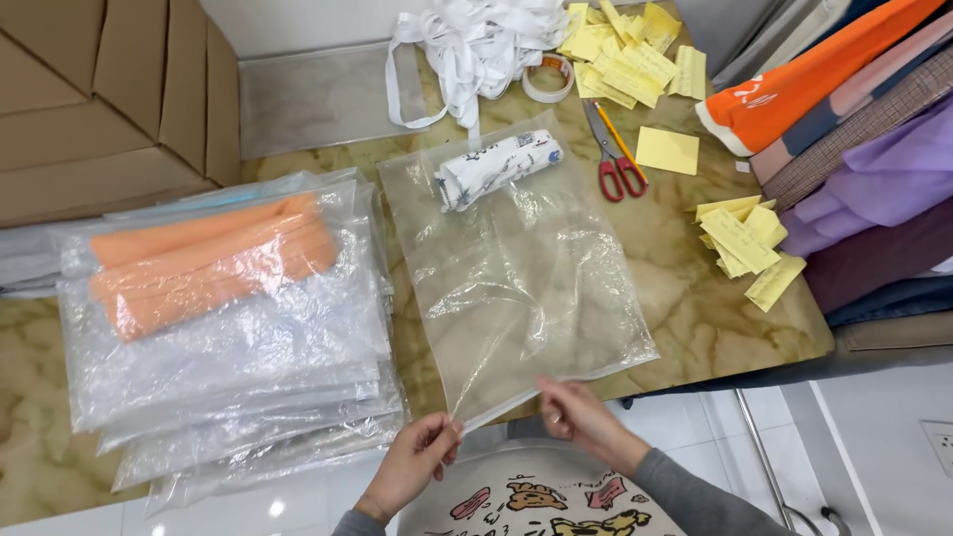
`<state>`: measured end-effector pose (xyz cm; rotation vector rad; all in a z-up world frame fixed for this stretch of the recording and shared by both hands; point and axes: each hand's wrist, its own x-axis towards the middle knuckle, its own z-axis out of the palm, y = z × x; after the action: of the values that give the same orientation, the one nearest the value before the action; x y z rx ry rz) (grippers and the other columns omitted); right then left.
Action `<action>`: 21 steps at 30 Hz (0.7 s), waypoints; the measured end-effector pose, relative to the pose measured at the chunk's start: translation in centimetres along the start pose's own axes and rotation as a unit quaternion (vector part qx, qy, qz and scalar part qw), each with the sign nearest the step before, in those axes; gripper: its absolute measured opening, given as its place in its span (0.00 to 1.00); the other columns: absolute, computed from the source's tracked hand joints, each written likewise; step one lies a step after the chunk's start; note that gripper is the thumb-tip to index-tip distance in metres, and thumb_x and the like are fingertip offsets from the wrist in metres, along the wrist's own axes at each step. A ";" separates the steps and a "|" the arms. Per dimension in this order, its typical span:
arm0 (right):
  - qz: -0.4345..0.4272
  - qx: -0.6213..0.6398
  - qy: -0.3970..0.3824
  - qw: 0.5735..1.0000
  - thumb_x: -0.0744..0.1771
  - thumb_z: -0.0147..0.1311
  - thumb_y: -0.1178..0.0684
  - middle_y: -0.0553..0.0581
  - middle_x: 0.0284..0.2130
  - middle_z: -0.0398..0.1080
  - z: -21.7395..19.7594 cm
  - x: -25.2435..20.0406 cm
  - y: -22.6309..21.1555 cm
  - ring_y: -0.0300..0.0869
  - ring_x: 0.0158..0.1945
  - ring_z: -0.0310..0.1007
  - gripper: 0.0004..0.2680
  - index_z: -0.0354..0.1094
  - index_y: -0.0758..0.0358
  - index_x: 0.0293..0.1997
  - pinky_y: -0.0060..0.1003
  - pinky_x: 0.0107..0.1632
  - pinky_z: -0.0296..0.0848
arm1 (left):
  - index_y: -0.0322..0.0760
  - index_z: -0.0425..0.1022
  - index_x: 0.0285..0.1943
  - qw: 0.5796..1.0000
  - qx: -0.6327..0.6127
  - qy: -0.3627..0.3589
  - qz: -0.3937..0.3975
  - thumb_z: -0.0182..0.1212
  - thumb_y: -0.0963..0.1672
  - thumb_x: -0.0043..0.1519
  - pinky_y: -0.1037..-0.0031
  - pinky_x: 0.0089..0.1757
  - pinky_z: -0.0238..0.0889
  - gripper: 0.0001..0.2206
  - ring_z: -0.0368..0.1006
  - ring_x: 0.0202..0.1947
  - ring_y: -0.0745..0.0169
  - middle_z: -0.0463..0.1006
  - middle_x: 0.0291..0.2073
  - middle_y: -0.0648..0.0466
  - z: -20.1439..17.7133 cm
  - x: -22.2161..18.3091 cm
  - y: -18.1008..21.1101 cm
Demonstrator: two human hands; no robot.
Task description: The person places folded clothes into clear plastic bags on a table. They fold the clothes, insert them into the bags, and smooth the plastic to seal them. The person handles multiple items including orange, patterned, and grey garments, stacking the packaged items on the table.
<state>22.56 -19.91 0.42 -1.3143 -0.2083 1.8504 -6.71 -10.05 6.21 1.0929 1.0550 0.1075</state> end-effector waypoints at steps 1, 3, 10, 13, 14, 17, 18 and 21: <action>-0.031 0.044 0.046 0.998 0.72 0.55 0.48 0.48 0.16 0.57 -1.3 0.4 0.0 0.36 0.17 0.52 0.16 0.62 0.58 0.24 0.31 0.24 0.52 | 0.37 0.73 0.31 1.000 -0.006 0.006 0.009 0.58 0.46 0.71 0.77 0.25 0.66 0.14 0.70 0.25 0.68 0.72 0.22 0.54 0.0 -0.1 0.3; -0.061 0.087 0.092 0.990 0.72 0.55 0.51 0.48 0.17 0.57 -4.7 1.1 0.1 0.36 0.18 0.50 0.14 0.61 0.57 0.25 0.30 0.23 0.48 | 0.37 0.72 0.29 1.000 -0.013 0.013 0.017 0.59 0.45 0.71 0.76 0.26 0.67 0.15 0.69 0.25 0.68 0.72 0.22 0.55 -0.4 -0.4 0.7; -0.116 0.102 0.189 0.970 0.72 0.51 0.50 0.45 0.19 0.51 -15.8 -3.4 -3.8 0.33 0.17 0.43 0.12 0.57 0.55 0.29 0.30 0.21 0.40 | 0.34 0.74 0.29 1.000 0.009 -0.004 0.004 0.59 0.45 0.69 0.73 0.29 0.73 0.14 0.73 0.26 0.64 0.75 0.23 0.51 -2.7 -1.2 1.5; -0.045 -0.055 0.199 0.977 0.72 0.51 0.46 0.56 0.22 0.61 -15.2 -7.8 -7.5 0.42 0.22 0.57 0.14 0.63 0.65 0.31 0.36 0.27 0.54 | 0.38 0.76 0.33 0.996 0.075 -0.029 -0.042 0.57 0.47 0.69 0.74 0.36 0.78 0.13 0.80 0.35 0.66 0.84 0.33 0.54 -2.9 -1.5 2.9; 0.015 -0.192 0.195 0.962 0.72 0.50 0.43 0.66 0.24 0.72 -14.4 -9.4 -8.9 0.50 0.27 0.70 0.18 0.69 0.71 0.31 0.41 0.32 0.68 | 0.41 0.78 0.37 0.988 0.130 -0.053 -0.066 0.55 0.49 0.69 0.76 0.41 0.82 0.12 0.87 0.41 0.67 0.91 0.42 0.56 -3.1 -1.5 3.4; -0.012 -0.366 0.297 0.882 0.71 0.51 0.47 0.64 0.30 0.83 -18.3 -7.0 -10.1 0.49 0.31 0.80 0.14 0.80 0.68 0.45 0.39 0.35 0.76 | 0.48 0.82 0.61 0.982 0.153 -0.101 0.035 0.41 0.40 0.70 0.77 0.51 0.82 0.21 0.83 0.54 0.66 0.85 0.54 0.54 -3.9 1.7 -1.7; -0.013 -0.371 0.295 0.881 0.71 0.51 0.47 0.64 0.30 0.83 -18.2 -6.2 -10.9 0.49 0.31 0.80 0.14 0.80 0.68 0.45 0.39 0.35 0.76 | 0.48 0.82 0.61 0.983 0.149 -0.097 0.037 0.41 0.40 0.70 0.77 0.51 0.82 0.21 0.83 0.54 0.66 0.85 0.54 0.54 -3.2 2.4 -1.5; -0.149 -0.592 0.319 0.725 0.67 0.60 0.47 0.54 0.35 0.82 -17.8 -3.1 -13.7 0.44 0.37 0.80 0.14 0.74 0.48 0.59 0.38 0.45 0.77 | 0.41 0.77 0.31 0.934 0.302 0.057 0.182 0.55 0.36 0.60 0.72 0.43 0.67 0.09 0.80 0.44 0.59 0.81 0.48 0.62 -1.3 5.1 -1.7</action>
<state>45.16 -18.98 2.47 -2.4720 -1.2821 0.7443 -5.60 -7.23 1.60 1.8591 1.0011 0.1474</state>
